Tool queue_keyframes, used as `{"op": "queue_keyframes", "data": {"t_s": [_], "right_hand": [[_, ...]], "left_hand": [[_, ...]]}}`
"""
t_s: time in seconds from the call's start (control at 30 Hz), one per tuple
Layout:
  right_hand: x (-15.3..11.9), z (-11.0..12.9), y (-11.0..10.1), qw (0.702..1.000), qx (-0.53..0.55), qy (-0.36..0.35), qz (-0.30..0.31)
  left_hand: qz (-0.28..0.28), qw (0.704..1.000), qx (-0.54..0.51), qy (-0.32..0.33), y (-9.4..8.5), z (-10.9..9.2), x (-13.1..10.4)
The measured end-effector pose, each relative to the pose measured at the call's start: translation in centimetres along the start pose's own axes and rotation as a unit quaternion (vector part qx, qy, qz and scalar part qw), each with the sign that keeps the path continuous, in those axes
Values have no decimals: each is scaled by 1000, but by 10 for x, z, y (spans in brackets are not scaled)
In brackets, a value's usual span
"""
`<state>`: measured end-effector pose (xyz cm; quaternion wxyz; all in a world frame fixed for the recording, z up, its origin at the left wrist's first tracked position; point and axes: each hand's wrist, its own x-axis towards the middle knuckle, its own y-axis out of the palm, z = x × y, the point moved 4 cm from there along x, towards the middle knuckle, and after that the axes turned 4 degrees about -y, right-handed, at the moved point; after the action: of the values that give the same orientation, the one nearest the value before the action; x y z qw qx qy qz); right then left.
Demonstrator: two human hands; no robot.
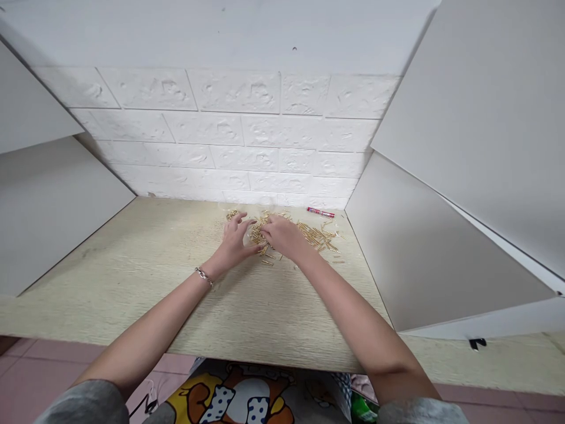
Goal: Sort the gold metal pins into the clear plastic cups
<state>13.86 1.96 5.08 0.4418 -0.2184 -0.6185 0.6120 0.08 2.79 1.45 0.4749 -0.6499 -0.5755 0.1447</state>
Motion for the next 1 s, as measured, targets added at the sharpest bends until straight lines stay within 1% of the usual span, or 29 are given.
{"op": "queue_keyframes", "data": {"t_s": [0.17, 0.33, 0.47, 0.63, 0.8, 0.9, 1.0], "right_hand": [[0, 0, 3, 999, -4, 31, -45], [1, 3, 6, 998, 1, 17, -66], [1, 2, 10, 998, 1, 20, -54], [1, 3, 17, 999, -3, 28, -22], [1, 5, 21, 1000, -17, 24, -9], [1, 5, 21, 1000, -16, 22, 1], [1, 6, 16, 1000, -10, 20, 3]], "left_hand": [[2, 1000, 0, 11, 0, -2, -1], [9, 1000, 3, 16, 1, -4, -2], [20, 1000, 9, 18, 3, -6, -4], [17, 999, 20, 34, 3, -10, -6], [13, 998, 31, 44, 5, -10, -7], [8, 998, 41, 44, 5, -9, -7], [11, 998, 44, 41, 5, -8, -7]]}}
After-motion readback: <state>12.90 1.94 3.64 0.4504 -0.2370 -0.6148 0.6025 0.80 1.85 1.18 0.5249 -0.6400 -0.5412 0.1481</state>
